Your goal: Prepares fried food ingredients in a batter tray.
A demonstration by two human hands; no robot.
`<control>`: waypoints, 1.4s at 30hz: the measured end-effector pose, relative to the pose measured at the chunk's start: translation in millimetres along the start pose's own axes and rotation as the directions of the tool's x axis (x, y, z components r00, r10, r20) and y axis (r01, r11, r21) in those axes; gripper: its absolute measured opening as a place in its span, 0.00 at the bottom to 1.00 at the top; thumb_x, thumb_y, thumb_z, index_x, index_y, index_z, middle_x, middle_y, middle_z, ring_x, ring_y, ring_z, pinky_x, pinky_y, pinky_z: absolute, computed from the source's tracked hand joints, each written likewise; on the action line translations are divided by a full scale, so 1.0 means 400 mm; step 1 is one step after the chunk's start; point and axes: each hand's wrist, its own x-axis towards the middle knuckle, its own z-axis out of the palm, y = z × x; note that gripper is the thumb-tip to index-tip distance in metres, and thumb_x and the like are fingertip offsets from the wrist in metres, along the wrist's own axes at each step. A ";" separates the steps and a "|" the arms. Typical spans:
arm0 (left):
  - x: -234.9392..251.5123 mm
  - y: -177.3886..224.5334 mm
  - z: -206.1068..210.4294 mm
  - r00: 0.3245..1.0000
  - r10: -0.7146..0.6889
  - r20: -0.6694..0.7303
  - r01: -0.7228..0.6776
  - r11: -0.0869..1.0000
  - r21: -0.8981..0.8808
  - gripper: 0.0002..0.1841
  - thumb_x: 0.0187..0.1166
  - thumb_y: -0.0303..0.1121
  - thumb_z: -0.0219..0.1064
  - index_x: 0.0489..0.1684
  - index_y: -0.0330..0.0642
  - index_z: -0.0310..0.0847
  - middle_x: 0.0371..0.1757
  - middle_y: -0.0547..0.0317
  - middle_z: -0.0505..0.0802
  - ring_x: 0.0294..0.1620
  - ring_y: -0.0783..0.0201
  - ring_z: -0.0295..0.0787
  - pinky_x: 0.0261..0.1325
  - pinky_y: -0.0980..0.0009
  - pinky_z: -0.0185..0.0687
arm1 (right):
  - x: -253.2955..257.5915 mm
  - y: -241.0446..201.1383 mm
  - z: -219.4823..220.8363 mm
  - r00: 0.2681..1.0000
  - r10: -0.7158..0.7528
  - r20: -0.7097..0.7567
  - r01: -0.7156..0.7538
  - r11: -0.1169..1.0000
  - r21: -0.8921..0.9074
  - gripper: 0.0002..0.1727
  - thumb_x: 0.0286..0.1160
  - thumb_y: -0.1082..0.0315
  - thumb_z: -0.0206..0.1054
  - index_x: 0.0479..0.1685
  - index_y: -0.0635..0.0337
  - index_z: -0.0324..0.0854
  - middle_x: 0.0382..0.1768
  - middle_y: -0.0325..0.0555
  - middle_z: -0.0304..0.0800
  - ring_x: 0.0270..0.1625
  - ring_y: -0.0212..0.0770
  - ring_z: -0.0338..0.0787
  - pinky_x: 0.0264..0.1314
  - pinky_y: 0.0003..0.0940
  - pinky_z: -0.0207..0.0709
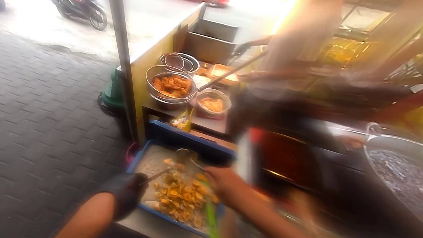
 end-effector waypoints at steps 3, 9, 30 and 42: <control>0.005 0.026 0.024 0.985 -0.125 0.116 0.120 0.992 0.049 0.25 0.92 0.48 0.47 0.72 0.43 0.80 0.69 0.33 0.85 0.73 0.36 0.80 0.72 0.33 0.69 | 0.032 -0.041 0.042 0.998 0.039 0.044 -0.030 0.982 -0.187 0.15 0.90 0.62 0.52 0.61 0.55 0.83 0.51 0.54 0.91 0.56 0.58 0.92 0.54 0.59 0.85; 0.031 0.058 0.100 0.948 -0.254 0.192 0.236 0.965 0.113 0.22 0.91 0.42 0.47 0.70 0.41 0.80 0.68 0.32 0.86 0.73 0.34 0.81 0.69 0.33 0.72 | 0.099 -0.158 0.095 0.956 0.199 0.215 -0.106 0.919 -0.381 0.15 0.84 0.77 0.52 0.64 0.70 0.75 0.56 0.65 0.87 0.57 0.65 0.91 0.49 0.60 0.86; -0.036 -0.019 0.117 0.976 -0.210 0.056 0.215 0.969 -0.121 0.24 0.92 0.46 0.46 0.76 0.44 0.76 0.67 0.33 0.87 0.71 0.34 0.82 0.71 0.34 0.72 | 0.092 -0.048 -0.047 0.998 -0.059 -0.005 0.057 0.985 -0.161 0.17 0.92 0.54 0.54 0.55 0.49 0.87 0.38 0.47 0.92 0.45 0.50 0.94 0.47 0.55 0.86; -0.017 0.014 0.171 0.944 -0.269 0.190 0.293 0.949 -0.114 0.24 0.94 0.43 0.42 0.77 0.41 0.73 0.74 0.34 0.83 0.78 0.38 0.77 0.77 0.39 0.67 | 0.104 -0.177 0.074 0.926 0.120 0.359 0.003 0.946 -0.324 0.12 0.81 0.73 0.57 0.54 0.66 0.84 0.54 0.64 0.89 0.61 0.65 0.89 0.55 0.66 0.82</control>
